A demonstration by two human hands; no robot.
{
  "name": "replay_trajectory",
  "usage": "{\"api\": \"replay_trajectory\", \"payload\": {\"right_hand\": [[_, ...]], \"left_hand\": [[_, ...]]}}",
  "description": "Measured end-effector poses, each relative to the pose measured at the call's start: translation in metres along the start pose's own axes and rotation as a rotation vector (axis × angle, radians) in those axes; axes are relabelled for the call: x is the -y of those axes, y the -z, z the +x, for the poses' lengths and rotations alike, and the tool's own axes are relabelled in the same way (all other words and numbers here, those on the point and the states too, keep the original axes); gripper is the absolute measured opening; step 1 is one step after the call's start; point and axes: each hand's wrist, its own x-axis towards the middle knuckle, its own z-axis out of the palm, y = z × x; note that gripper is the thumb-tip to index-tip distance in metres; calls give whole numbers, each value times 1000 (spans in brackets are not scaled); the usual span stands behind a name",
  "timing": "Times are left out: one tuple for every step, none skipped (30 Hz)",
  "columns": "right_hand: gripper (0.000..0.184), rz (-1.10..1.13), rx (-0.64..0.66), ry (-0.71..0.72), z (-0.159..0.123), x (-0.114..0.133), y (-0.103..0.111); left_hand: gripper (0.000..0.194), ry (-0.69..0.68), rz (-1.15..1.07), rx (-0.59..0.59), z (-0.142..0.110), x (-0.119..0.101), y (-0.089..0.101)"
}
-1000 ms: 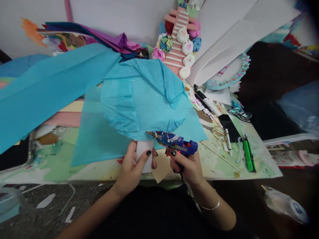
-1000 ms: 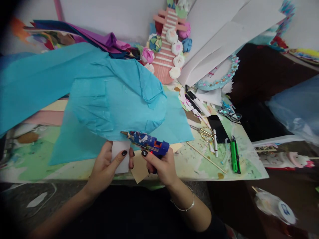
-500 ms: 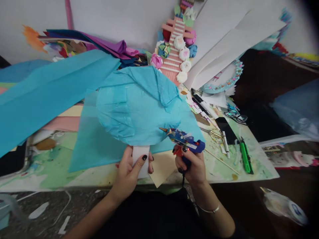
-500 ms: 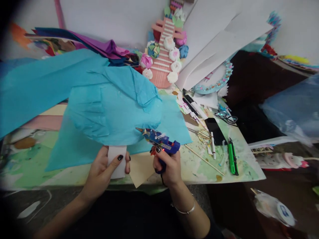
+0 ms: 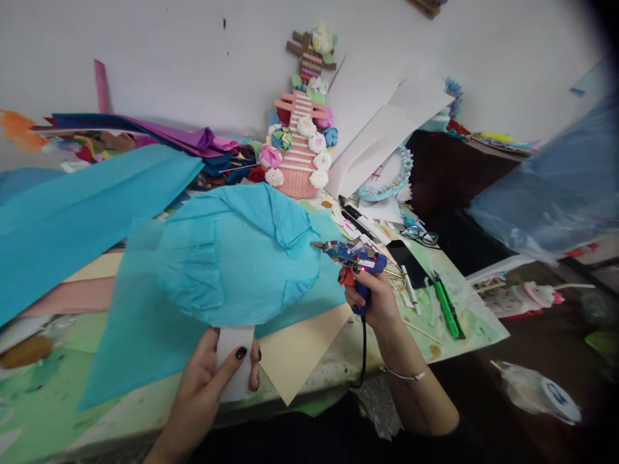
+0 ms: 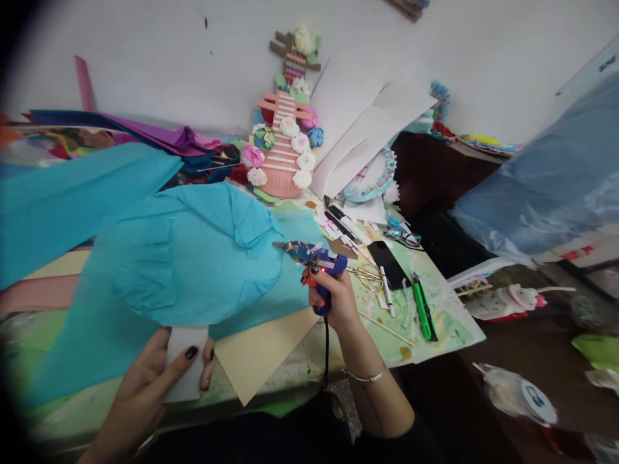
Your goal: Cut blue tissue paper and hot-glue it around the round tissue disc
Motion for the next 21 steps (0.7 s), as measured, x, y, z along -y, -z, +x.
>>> {"api": "replay_trajectory", "payload": {"right_hand": [[23, -12, 2, -8, -2, -2, 0], [23, -29, 10, -17, -4, -3, 1], [23, -46, 23, -25, -6, -4, 1], [23, -61, 38, -31, -7, -4, 2], [23, -69, 47, -32, -8, -3, 2], [22, -66, 48, -27, -8, -1, 3], [21, -53, 39, -13, -7, 1, 3], [21, -34, 23, 10, -6, 4, 3], [20, -16, 9, 36, -4, 8, 3], [20, -1, 4, 60, -1, 12, 2], [21, 5, 9, 79, 3, 16, 2], [21, 3, 23, 95, 7, 20, 1], [21, -9, 40, 108, 11, 24, 0], [22, -26, 52, 119, 15, 27, -1], [21, -48, 62, 125, 19, 30, -2], [21, -76, 67, 126, 23, 33, -3], [21, -106, 71, 121, 27, 35, -3], [22, -136, 73, 110, 29, 36, -3], [22, -160, 75, 97, 31, 38, -3], [23, -179, 78, 82, 32, 39, -2], [23, -190, 79, 71, 33, 40, -1]], "left_hand": [[28, 0, -1, -4, 0, 0, 0], [28, -2, -4, -7, 0, -1, 0], [29, -3, -9, -10, 0, -1, 0], [29, -3, -17, -11, 0, -1, 1], [30, 1, -26, -11, 1, -1, 2], [31, 7, -36, -9, 1, 0, 3], [31, 16, -43, -6, 1, 0, 4], [32, 25, -46, -2, 1, 1, 6], [32, 35, -41, 3, 1, 2, 8], [32, 47, -30, 11, 1, 3, 9], [32, 60, -15, 23, 1, 5, 11], [32, 73, 0, 39, 1, 7, 13], [33, 84, 15, 56, 1, 8, 16], [34, 90, 27, 71, 0, 10, 18], [35, 91, 36, 79, -1, 11, 19], [36, 87, 43, 82, -2, 13, 21], [38, 84, 48, 79, -3, 13, 23], [39, 83, 53, 73, -4, 14, 25], [41, 85, 56, 66, -5, 14, 27], [43, 91, 59, 60, -6, 13, 28], [44, 97, 61, 53, -7, 13, 29]]}}
